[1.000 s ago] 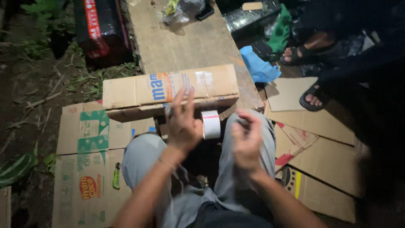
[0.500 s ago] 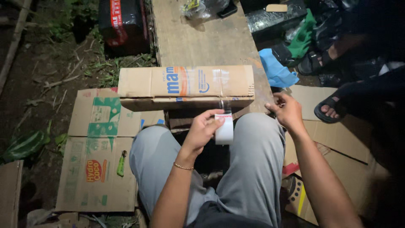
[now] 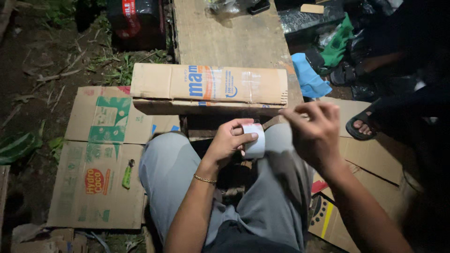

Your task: The person sits on the ground and uses clear packing tape to seal a cardboard box. They apply multiple strips of tape across the top and sides, then briefly handle a small wrapped item before continuing to tape the box.

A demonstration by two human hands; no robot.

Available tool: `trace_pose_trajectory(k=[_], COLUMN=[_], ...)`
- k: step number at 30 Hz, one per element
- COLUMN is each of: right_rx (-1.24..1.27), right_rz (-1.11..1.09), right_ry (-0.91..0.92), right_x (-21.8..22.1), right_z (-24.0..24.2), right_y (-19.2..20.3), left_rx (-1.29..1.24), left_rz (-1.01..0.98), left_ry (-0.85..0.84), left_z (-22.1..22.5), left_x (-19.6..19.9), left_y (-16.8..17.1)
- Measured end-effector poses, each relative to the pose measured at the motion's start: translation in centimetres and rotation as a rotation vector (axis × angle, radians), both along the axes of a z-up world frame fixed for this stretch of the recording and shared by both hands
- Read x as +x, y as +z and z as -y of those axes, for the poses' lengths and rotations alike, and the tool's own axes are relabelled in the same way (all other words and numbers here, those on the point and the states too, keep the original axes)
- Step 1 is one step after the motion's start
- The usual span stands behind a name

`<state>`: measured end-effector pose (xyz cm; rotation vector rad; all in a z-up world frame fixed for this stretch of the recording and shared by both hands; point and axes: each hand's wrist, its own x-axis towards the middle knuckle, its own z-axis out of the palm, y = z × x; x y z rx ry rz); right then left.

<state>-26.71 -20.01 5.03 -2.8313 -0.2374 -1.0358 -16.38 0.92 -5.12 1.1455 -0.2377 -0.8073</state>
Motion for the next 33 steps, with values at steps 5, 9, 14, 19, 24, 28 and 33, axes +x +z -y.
trace_pose_trajectory(k=[5, 9, 14, 19, 24, 28, 33], right_rx=[-0.124, -0.025, 0.646, 0.896, 0.444, 0.199, 0.621], right_rz=[-0.037, -0.185, -0.396, -0.685, -0.577, -0.317, -0.042], right_ry=[0.059, 0.042, -0.212, -0.365, -0.098, -0.026, -0.085], right_x=[1.8, 2.4, 2.7, 4.6, 6.3, 6.3, 6.6], right_z=[-2.7, -0.1, 8.3, 13.1, 13.5, 12.2, 8.7], right_y=[0.8, -2.9, -9.2, -14.9, -14.8, -13.5, -8.8], left_rx=[-0.037, -0.021, 0.027, 0.033, -0.075, -0.060, -0.057], left_rz=[-0.025, -0.027, 0.020, 0.050, -0.010, -0.013, -0.009], left_ry=[-0.005, -0.018, -0.043, -0.078, -0.052, -0.023, -0.027], left_z=[-0.4, -0.4, -0.9, -0.7, -1.3, -1.4, -1.8], left_x=[0.3, 0.4, 0.6, 0.4, 0.4, 0.5, 0.6], left_y=[-0.2, -0.2, -0.4, -1.1, -1.7, -1.8, -2.1])
